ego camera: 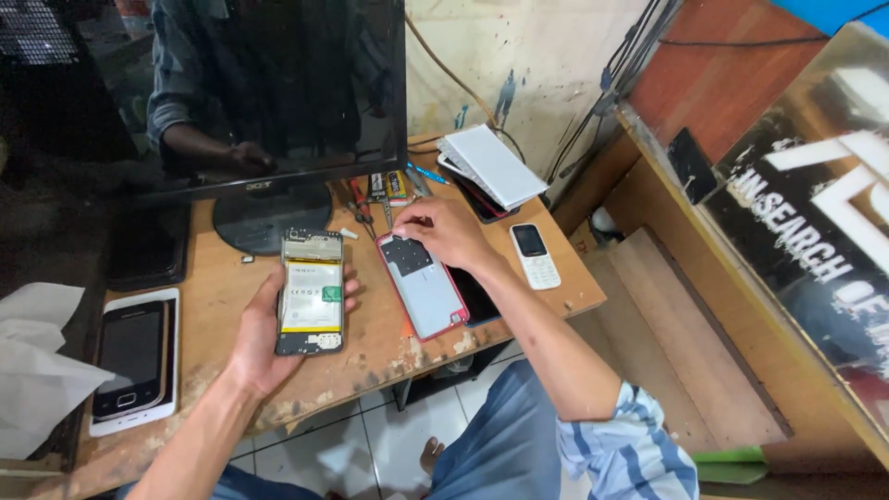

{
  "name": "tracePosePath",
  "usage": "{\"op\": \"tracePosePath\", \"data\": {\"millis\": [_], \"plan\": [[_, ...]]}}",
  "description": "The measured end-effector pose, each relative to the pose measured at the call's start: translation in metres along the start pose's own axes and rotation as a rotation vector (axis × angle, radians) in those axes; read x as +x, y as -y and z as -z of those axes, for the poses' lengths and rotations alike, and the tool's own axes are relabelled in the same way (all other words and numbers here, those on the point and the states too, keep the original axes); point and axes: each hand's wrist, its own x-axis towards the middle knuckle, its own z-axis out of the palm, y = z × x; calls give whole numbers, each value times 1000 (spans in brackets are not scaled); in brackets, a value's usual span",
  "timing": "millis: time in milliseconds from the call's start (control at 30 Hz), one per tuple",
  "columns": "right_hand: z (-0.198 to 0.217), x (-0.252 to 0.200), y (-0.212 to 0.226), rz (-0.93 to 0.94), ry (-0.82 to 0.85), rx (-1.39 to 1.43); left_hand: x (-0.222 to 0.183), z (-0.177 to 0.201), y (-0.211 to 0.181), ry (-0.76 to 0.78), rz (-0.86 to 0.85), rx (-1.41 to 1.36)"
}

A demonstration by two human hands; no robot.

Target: Disassembling a smartphone by removing the back cover, battery, and internal components.

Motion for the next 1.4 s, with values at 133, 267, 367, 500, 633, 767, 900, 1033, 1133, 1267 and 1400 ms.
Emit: {"op": "tracePosePath", "data": {"millis": [133, 267, 367, 500, 633, 767, 900, 1033, 1133, 1267, 1400], "plan": [[1, -4, -3, 30, -21, -40, -2, -5, -1, -17, 16, 29], [-4, -5, -13, 126, -62, -119, 0, -2, 0, 2, 13, 39], [-5, -5, -18, 192, -72, -57, 1, 1, 1, 6, 9, 26], [18, -4, -21, 262, -72, 7, 1, 2, 1, 9, 10, 20], [25, -2, -39, 245, -75, 12, 1, 0, -1, 15, 24, 33], [26, -5, -41, 198, -58, -27, 1, 0, -3, 6, 33, 30], [18, -3, -54, 185, -86, -93, 3, 3, -2, 18, 33, -1], [19, -2, -59, 225, -73, -194, 4, 6, 0, 13, 11, -34], [20, -1, -66, 304, -56, -216, 8, 7, -1, 1, 19, -63], [21, -6, -67, 340, -51, -322, 6, 9, -3, 10, 43, -133], [26, -10, -55, 335, -70, -424, 11, 14, -3, 38, 59, -190]]}}
